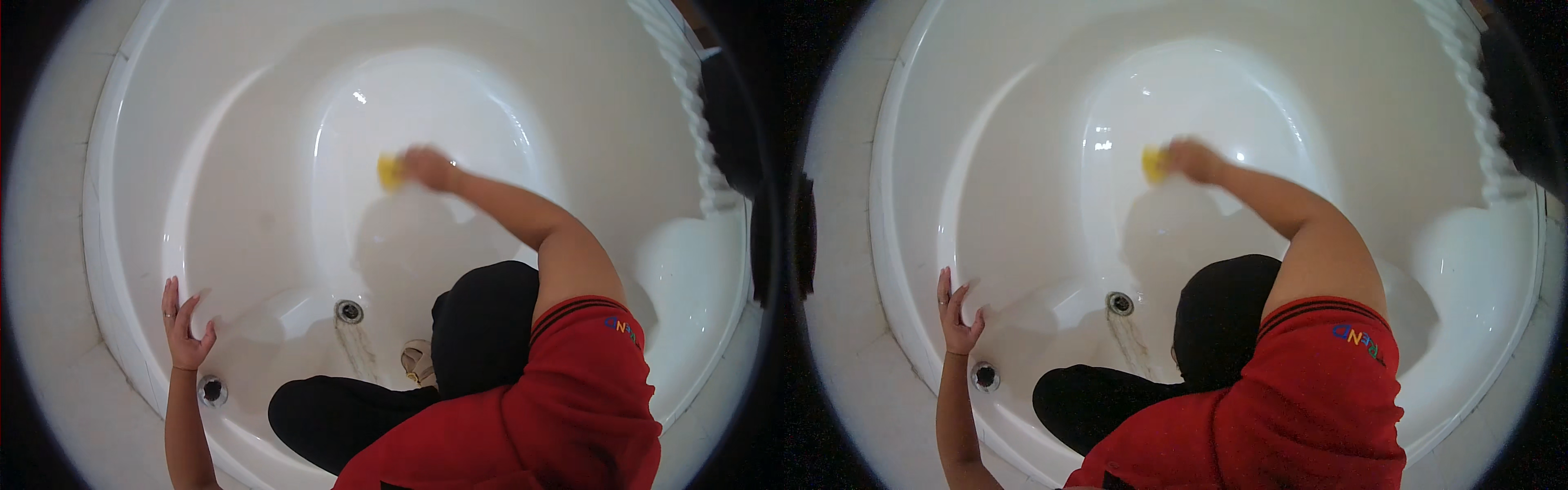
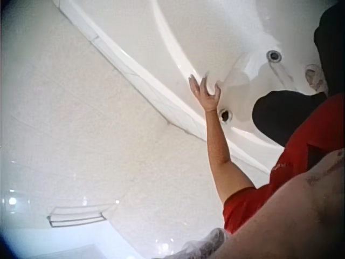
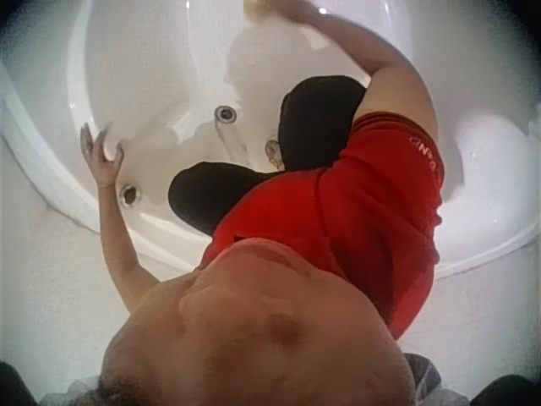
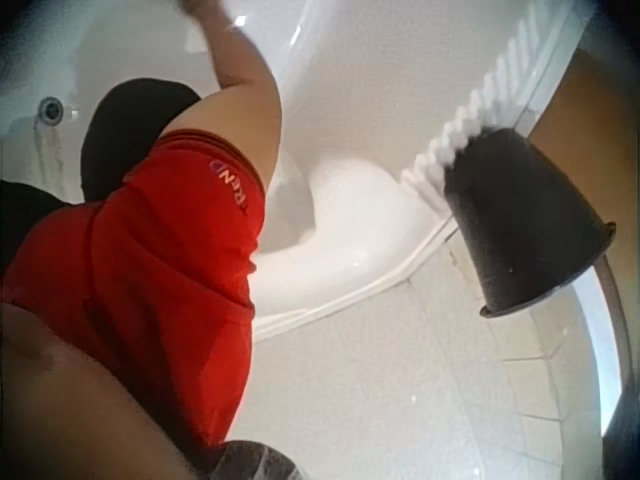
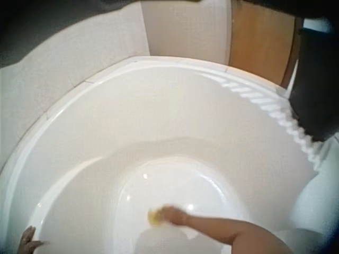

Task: The person scrubs the interior of a white bathtub using a yellow sponge and soapy water from a black bucket. They repeatedly dip the sponge into the bucket, scrub various sections of the tub, and pour water to rinse the surface. The person also cleans the tiled ledge surrounding the tub.

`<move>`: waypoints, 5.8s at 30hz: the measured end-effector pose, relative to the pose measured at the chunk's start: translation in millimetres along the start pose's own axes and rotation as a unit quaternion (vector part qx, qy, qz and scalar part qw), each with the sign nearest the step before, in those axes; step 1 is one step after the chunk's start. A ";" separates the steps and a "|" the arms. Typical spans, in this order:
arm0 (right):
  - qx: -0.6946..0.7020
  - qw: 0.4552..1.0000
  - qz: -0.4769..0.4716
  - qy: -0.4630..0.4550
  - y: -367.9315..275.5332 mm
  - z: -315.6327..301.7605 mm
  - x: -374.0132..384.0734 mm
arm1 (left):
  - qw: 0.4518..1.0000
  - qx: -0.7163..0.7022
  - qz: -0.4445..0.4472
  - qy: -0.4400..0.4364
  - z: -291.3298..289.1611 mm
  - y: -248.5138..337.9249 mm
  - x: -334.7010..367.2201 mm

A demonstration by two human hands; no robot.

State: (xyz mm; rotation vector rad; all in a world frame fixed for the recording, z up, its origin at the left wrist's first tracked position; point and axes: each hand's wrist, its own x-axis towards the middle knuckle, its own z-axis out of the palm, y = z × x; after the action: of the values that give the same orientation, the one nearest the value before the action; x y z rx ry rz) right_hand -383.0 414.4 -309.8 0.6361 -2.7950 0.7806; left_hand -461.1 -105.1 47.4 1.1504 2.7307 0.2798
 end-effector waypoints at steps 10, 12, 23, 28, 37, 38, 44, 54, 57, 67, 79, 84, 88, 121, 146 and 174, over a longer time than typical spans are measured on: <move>-0.211 0.896 0.376 0.101 -9.7 -106.7 -193.4 | 0.998 -0.063 -0.003 -0.001 5.5 5.6 3.2; -0.180 0.901 0.391 0.048 -68.1 -111.1 -246.3 | 0.999 -0.033 0.003 -0.004 -2.6 1.9 -4.3; -0.382 0.861 0.331 -0.056 24.8 -179.2 -171.5 | 0.999 -0.021 0.045 -0.017 3.9 -2.0 2.7; -0.386 0.830 0.372 -0.156 -96.9 -165.1 -284.1 | 0.998 -0.030 0.047 -0.011 3.7 -1.4 -3.0; -0.462 0.808 0.362 -0.051 -82.8 -240.2 -219.4 | 0.999 -0.007 0.040 -0.028 2.0 2.2 3.0; -0.464 0.814 0.348 -0.023 -79.7 -255.5 -207.7 | 0.999 -0.022 0.040 -0.026 4.0 1.7 2.3; -0.445 0.815 0.366 -0.069 -152.0 -250.2 -265.6 | 0.998 -0.022 0.046 -0.024 2.3 0.5 -0.9; -0.414 0.805 0.400 -0.144 -147.5 -220.4 -298.4 | 0.998 -0.026 0.056 -0.019 6.0 -1.2 2.9; -0.281 0.863 0.396 -0.139 -135.4 -148.4 -322.4 | 0.998 -0.021 0.047 -0.018 2.3 -2.8 -1.1; -0.144 0.891 0.427 0.045 -53.3 -31.4 -178.0 | 0.999 -0.016 0.042 -0.015 9.6 -4.1 5.3; -0.239 0.887 0.366 0.151 39.0 -55.4 -25.3 | 0.999 -0.037 0.009 0.006 5.0 2.2 0.5; 0.134 0.971 0.148 -0.133 -125.4 40.5 -1.0 | 1.000 0.010 -0.004 0.001 -4.5 5.1 -6.1; 0.041 0.985 0.157 -0.053 -48.6 36.9 -12.1 | 1.000 0.012 0.008 0.007 0.7 3.2 3.5; 0.352 0.493 0.790 0.096 -260.3 -180.6 -203.7 | 0.954 0.213 -0.096 -0.188 -36.9 34.7 15.9; 0.392 0.204 0.837 0.323 -387.8 -440.8 -237.6 | 0.904 -0.056 0.141 -0.400 -203.2 387.1 236.3; 0.321 -0.230 0.624 0.675 -346.3 -247.1 -26.1 | 0.435 0.089 0.860 -0.249 104.3 702.2 454.1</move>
State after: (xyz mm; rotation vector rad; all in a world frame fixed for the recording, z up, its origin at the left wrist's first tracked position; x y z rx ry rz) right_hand -193.7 286.6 50.1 3.3215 -0.9509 -1.8587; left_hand -267.3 714.5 75.6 2.8314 0.1559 -0.1877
